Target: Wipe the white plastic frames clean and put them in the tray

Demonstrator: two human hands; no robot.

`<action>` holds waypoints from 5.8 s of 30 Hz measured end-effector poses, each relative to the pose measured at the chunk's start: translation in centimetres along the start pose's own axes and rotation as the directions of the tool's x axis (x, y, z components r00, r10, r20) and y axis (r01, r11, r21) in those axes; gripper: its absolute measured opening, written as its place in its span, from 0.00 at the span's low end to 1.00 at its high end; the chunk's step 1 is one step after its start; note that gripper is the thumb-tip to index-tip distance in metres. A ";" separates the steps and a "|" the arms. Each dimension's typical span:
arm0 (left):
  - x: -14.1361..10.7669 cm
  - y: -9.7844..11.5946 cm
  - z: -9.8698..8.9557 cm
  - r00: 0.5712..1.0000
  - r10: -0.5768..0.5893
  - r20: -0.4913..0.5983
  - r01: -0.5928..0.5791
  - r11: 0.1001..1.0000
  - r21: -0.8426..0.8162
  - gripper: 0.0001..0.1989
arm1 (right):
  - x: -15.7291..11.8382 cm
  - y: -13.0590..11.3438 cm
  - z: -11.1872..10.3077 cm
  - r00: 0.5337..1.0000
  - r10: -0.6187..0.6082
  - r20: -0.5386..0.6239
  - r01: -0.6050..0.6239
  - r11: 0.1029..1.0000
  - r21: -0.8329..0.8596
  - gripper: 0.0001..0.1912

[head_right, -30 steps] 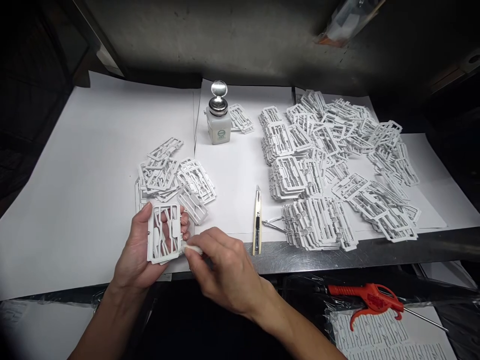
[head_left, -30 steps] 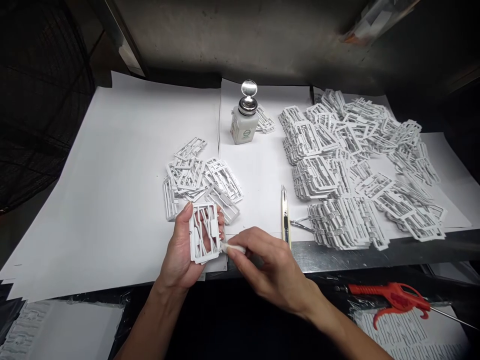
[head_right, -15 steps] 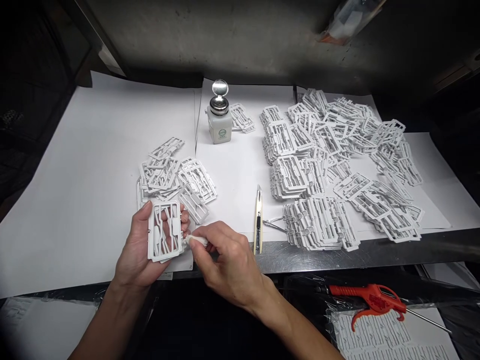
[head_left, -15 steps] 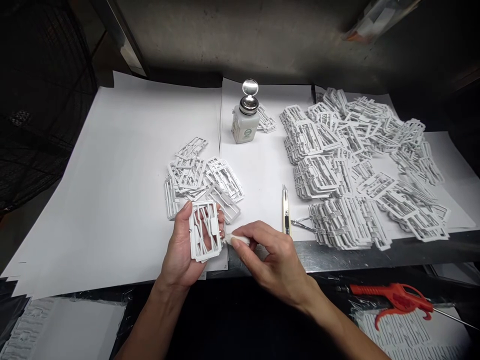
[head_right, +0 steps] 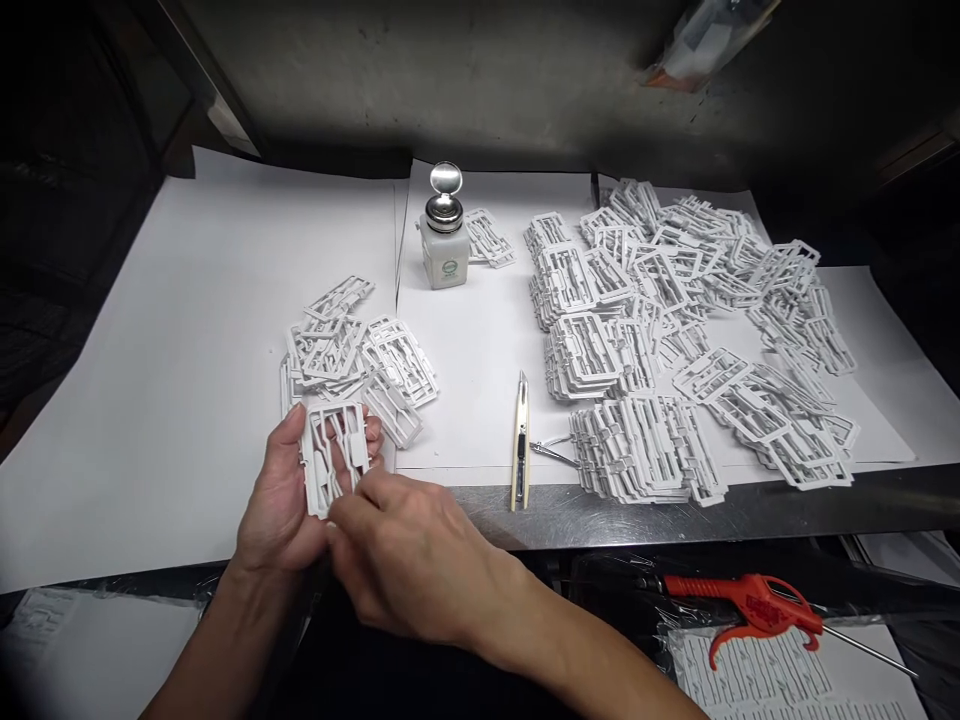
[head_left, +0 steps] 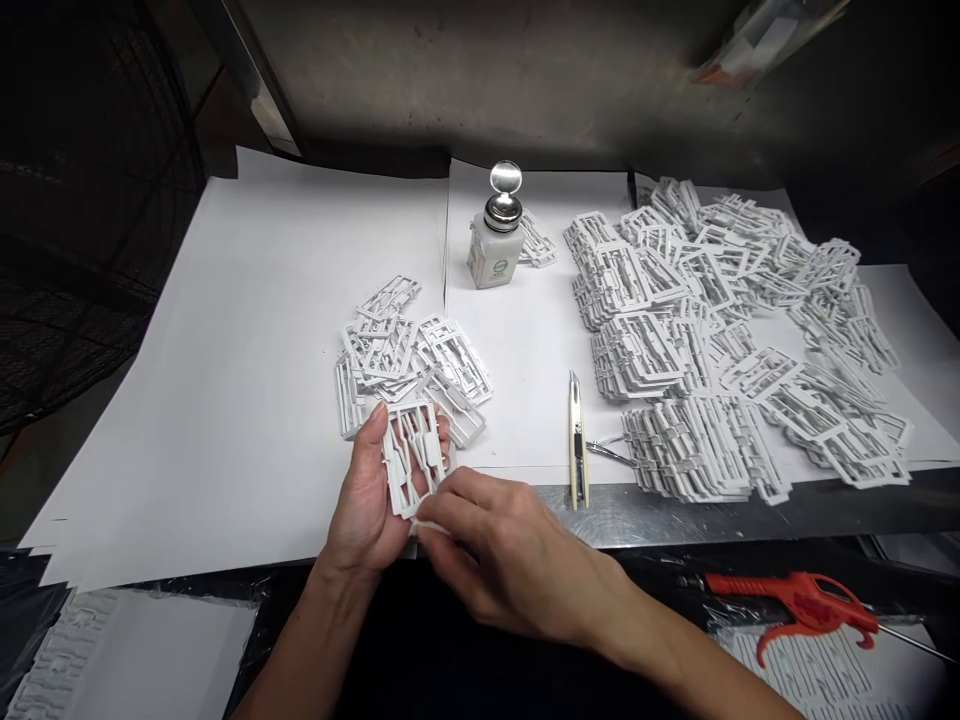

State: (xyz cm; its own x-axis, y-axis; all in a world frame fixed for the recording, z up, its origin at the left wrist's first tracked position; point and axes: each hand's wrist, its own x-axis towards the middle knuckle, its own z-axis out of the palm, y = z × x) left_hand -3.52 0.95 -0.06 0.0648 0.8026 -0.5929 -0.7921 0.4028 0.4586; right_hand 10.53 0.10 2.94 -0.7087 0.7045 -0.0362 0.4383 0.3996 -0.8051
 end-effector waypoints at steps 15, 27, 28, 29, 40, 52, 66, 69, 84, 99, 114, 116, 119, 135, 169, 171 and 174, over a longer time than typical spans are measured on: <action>0.2 0.5 -0.1 0.998 -0.034 0.061 0.037 0.998 -0.058 0.19 | -0.8 0.8 -0.8 0.985 0.062 -0.158 -0.056 0.997 0.044 0.08; -0.2 0.0 -0.2 0.986 -0.164 -0.011 0.163 0.982 -0.093 0.23 | 2.5 0.7 -0.1 0.978 -0.150 -0.145 0.143 0.988 -0.061 0.09; -0.3 -0.1 -0.3 0.988 -0.152 0.004 0.152 0.985 -0.086 0.22 | 2.8 0.8 -0.2 0.975 -0.155 -0.163 0.145 0.987 -0.067 0.09; -0.3 -0.2 -0.3 0.990 -0.141 0.014 0.141 0.987 -0.081 0.22 | 3.1 0.8 -0.3 0.971 -0.156 -0.180 0.145 0.987 -0.072 0.09; -0.2 -0.7 0.1 0.996 -0.072 0.052 0.077 0.992 -0.095 0.18 | 4.8 1.6 -1.5 0.943 -0.133 -0.305 0.096 0.986 -0.134 0.09; -0.2 -0.8 0.0 0.998 -0.040 0.039 0.043 0.996 -0.079 0.17 | 4.5 1.4 -2.0 0.941 -0.102 -0.322 0.071 0.992 -0.106 0.08; -0.1 -0.5 -0.2 1.000 -0.011 -0.014 0.012 0.998 0.058 0.19 | 2.7 1.7 -2.5 0.938 0.068 -0.339 -0.073 0.997 0.000 0.05; -0.2 -0.4 -0.2 0.999 0.026 -0.036 -0.024 0.999 0.047 0.20 | 2.0 1.5 -2.9 0.980 0.041 -0.195 -0.039 0.999 0.014 0.06; -2.0 2.8 -2.0 0.950 0.217 -0.225 -0.196 0.974 0.115 0.13 | 5.5 -0.3 0.1 0.955 -0.037 -0.296 0.074 0.990 0.117 0.07; -2.0 3.1 -2.2 0.967 0.151 -0.204 -0.114 0.977 0.183 0.17 | 3.8 -0.3 -0.3 0.980 0.119 -0.157 -0.091 0.980 0.174 0.04; -2.8 6.5 -3.7 0.966 0.201 -0.162 -0.193 0.979 0.059 0.16 | 3.1 0.1 -0.5 0.979 0.204 0.004 -0.200 0.959 0.198 0.06; -2.4 6.9 -4.3 0.985 0.160 -0.071 -0.164 0.985 -0.055 0.16 | 3.3 0.1 -0.2 0.978 0.206 0.012 -0.204 0.954 0.220 0.06; -1.8 6.8 -5.2 0.994 0.110 0.029 -0.102 0.974 -0.202 0.15 | 3.5 0.0 0.2 0.980 0.196 0.035 -0.198 0.952 0.235 0.06; 0.1 8.3 -5.9 0.829 0.511 -0.227 -0.270 0.722 0.637 0.13 | 3.2 -0.2 1.0 0.973 0.225 0.060 -0.232 0.943 0.238 0.07; -0.3 6.2 -5.7 0.973 0.143 0.183 -0.113 0.980 -0.164 0.19 | 6.0 -3.3 3.9 0.998 0.044 -0.045 -0.035 0.981 0.189 0.12; -0.4 6.0 -5.9 0.972 0.152 0.178 -0.120 0.977 -0.179 0.22 | 5.9 -3.3 4.0 0.999 0.018 -0.049 -0.010 0.989 0.145 0.10; -0.5 6.0 -5.9 0.969 0.174 0.178 -0.145 0.976 -0.164 0.21 | 5.9 -2.7 3.8 0.994 0.090 -0.061 -0.081 0.986 0.149 0.12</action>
State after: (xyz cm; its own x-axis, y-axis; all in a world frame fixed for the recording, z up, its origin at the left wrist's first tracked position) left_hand -11.90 0.38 -0.97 0.0333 0.9256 -0.3771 -0.8820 0.2046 0.4245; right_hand 3.08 0.96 2.61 -0.6314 0.7720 -0.0729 0.4070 0.2500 -0.8786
